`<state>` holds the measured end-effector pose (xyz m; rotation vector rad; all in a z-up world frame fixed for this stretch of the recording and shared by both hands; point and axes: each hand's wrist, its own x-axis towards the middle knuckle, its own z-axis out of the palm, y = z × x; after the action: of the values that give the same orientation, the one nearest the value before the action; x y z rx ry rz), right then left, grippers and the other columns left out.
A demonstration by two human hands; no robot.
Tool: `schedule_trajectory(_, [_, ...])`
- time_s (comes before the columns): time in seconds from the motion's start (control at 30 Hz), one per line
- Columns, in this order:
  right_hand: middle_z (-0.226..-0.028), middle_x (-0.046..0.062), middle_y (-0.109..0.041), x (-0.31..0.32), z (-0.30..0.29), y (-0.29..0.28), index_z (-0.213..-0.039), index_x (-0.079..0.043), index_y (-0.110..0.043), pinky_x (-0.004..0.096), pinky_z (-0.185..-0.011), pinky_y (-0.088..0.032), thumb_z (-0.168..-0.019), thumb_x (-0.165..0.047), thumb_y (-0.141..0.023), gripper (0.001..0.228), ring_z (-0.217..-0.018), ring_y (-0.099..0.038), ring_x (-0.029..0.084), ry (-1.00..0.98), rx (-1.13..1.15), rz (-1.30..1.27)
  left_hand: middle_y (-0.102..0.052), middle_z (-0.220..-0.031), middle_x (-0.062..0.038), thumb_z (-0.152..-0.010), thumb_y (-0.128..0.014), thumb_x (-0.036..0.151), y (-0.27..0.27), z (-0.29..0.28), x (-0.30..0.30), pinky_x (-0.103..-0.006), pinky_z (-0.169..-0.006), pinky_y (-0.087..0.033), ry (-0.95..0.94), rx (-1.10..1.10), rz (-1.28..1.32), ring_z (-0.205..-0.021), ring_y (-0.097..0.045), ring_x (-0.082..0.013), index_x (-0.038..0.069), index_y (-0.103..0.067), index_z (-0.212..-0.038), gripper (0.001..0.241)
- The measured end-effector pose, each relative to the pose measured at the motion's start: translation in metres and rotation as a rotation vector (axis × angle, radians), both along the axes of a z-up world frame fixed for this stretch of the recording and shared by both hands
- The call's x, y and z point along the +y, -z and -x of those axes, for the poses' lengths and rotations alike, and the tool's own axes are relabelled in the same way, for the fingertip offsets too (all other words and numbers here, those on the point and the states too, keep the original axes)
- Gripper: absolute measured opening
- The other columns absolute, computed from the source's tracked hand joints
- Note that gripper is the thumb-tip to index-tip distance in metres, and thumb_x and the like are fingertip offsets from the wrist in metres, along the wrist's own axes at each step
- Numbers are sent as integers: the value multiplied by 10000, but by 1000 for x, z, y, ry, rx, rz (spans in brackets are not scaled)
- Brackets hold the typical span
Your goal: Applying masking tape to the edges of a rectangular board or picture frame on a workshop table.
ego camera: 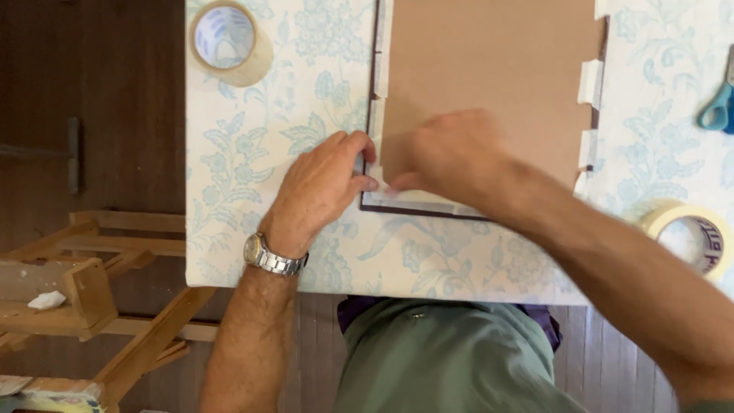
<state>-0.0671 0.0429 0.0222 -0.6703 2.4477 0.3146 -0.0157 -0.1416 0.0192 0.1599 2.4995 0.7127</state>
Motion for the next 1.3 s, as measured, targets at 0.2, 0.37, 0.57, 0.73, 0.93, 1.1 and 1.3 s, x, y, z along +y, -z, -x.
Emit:
schedule_trajectory(0.2, [-926,37,-805,28,5,21,-1001,-280,-799,431,-818,-614,-811,-787,-596,578,-981,-783,294,-161,-15,61,-580,-1098,-99,-962,-679,187,-6,-2,0,-546,-829,-566,-20,-45,56,-963,-710,-428,193,-544,-1202,275])
schedule_trajectory(0.37, [-779,-23,-772,62,4,8,-868,-271,-761,400,-729,-604,-792,-760,-667,504,-853,-791,227,-205,67,-145,-578,-1126,-158,-932,-722,212,-11,-2,-2,-633,-856,-546,58,-10,21,-978,-682,-524,148,-526,-1236,367])
schedule_trajectory(0.57, [-735,14,-764,49,2,-7,-830,-210,-776,405,-692,-601,-829,-683,-702,479,-823,-789,240,-249,71,-161,-587,-1078,-124,-927,-723,211,-5,2,-9,-597,-828,-553,146,-12,30,-958,-696,-472,148,-524,-1237,374])
schedule_trajectory(0.73, [-779,30,-779,51,2,-10,-874,-202,-796,420,-724,-613,-837,-682,-695,492,-846,-791,245,-218,45,-157,-614,-1044,-159,-944,-679,171,-13,5,-9,-608,-825,-551,128,-37,-27,-959,-694,-474,102,-554,-1249,337])
schedule_trajectory(0.93, [-803,51,-788,51,0,-16,-926,-182,-799,428,-747,-616,-868,-645,-678,482,-875,-796,259,-181,22,-161,-596,-1012,-115,-940,-704,194,6,1,-12,-573,-825,-555,107,18,-19,-941,-695,-410,139,-554,-1225,327])
schedule_trajectory(1.1, [-845,72,-797,49,-1,-21,-952,-161,-803,432,-785,-614,-876,-627,-684,486,-915,-794,279,-146,8,-149,-598,-985,-89,-935,-720,265,13,4,-11,-573,-816,-552,112,47,17,-924,-690,-389,184,-551,-1197,322])
schedule_trajectory(1.3, [-989,52,-812,61,16,-31,-1015,-234,-817,443,-888,-599,-899,-607,-664,419,-1054,-773,289,-79,-79,-92,-636,-1031,-129,-972,-622,140,15,-10,-6,-564,-844,-553,113,73,50,-986,-700,-402,149,-571,-1195,229])
